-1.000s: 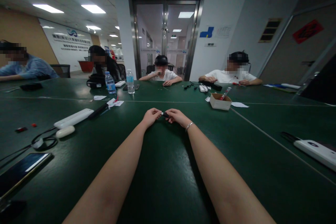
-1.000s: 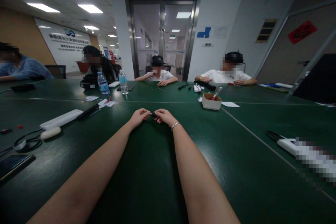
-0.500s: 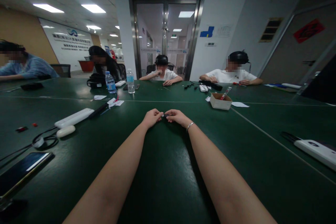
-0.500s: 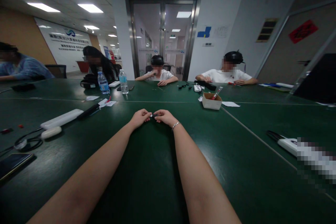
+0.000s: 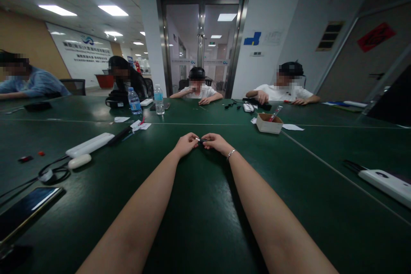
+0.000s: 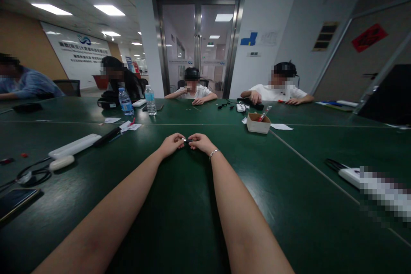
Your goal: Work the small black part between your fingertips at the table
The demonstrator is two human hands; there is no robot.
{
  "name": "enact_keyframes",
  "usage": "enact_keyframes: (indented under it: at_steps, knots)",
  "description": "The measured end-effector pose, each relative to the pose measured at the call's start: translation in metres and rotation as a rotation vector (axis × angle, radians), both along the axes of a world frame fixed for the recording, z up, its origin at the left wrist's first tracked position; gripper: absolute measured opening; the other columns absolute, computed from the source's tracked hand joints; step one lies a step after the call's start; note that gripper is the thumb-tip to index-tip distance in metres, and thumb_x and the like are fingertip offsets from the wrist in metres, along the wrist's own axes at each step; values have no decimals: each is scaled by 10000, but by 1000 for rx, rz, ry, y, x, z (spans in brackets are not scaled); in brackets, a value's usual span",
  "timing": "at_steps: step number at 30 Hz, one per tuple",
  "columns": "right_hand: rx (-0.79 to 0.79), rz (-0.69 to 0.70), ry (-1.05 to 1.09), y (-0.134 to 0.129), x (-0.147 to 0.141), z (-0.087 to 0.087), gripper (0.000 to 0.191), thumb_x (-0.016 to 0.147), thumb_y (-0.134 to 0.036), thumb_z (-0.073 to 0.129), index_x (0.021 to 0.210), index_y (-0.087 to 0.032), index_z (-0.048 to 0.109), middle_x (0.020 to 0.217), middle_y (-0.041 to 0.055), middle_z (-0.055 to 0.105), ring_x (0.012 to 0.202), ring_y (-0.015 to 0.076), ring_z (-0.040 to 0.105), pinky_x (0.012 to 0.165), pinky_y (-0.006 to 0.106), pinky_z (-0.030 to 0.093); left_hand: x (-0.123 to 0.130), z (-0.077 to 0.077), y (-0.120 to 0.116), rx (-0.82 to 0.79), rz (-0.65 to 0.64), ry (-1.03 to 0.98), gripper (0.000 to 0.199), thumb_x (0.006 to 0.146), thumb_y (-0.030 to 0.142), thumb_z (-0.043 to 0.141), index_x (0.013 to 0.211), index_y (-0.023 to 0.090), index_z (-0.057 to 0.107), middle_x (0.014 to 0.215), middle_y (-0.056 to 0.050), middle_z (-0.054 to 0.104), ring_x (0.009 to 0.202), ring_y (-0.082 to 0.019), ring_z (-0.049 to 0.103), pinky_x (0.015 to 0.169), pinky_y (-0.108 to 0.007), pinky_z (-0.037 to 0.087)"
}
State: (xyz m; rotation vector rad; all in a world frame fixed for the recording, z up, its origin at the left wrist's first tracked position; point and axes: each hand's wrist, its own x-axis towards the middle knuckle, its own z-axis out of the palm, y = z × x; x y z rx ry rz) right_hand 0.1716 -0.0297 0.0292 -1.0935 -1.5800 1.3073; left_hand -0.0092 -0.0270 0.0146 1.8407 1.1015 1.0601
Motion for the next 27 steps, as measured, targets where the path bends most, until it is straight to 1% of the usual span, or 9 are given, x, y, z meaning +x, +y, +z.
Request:
enact_keyframes:
  at_steps: [4,7,10,13,15,17,19,23,27]
  knots:
    - [-13,-12,-6,0,0,0,227,744,67,583,901,-98,599,661,6,622,503,56,573,491,125,497,1,3,-3,37,70,84,236,776,397,508,796,176,590,658,-17,621,615,-137,566,609,-253,420]
    - [-16,-10,0,-1,0,1,228,746,76,575,897,-93,596,658,2,617,495,53,570,487,120,492,1,7,-5,79,155,210,347,784,489,465,672,180,577,623,-18,606,591,-148,547,587,-261,399]
    - [-19,-10,8,-1,-1,1,224,741,88,569,875,-89,594,641,0,613,479,51,563,475,118,485,3,8,-6,71,169,265,432,810,535,385,675,177,585,637,-21,603,601,-150,544,587,-261,395]
    - [-22,-9,20,0,-1,0,228,735,96,566,863,-91,591,622,-1,612,469,55,561,470,124,485,4,8,-6,66,160,227,366,830,473,391,834,176,605,741,-20,619,657,-143,555,628,-255,421]
    - [-24,-11,28,1,0,0,227,736,94,565,861,-93,591,617,-2,612,471,59,564,475,130,490,4,8,-6,107,136,175,260,819,360,454,945,180,592,856,-30,620,714,-137,561,677,-256,440]
    - [-27,-5,36,2,0,-1,225,736,90,567,861,-96,589,620,0,615,480,63,570,480,134,493,5,7,-5,158,104,134,232,794,255,489,995,185,582,940,-44,605,762,-136,563,722,-264,451]
    - [-24,11,38,2,0,-2,235,724,87,581,863,-102,588,651,6,625,493,68,579,469,136,489,6,7,-5,194,97,115,224,783,224,499,988,186,580,953,-48,598,783,-139,562,737,-272,457]
    - [23,16,-18,2,-1,-4,259,687,78,620,862,-110,589,735,14,636,483,61,571,413,130,453,8,7,-5,226,126,86,171,790,296,511,889,177,586,875,-40,615,777,-144,569,712,-265,456]
    - [78,-20,-95,2,-3,-5,244,656,42,671,803,-118,559,726,-1,624,461,52,554,391,125,430,9,10,-8,207,103,37,189,785,347,522,815,172,586,799,-27,629,728,-134,576,676,-245,453]
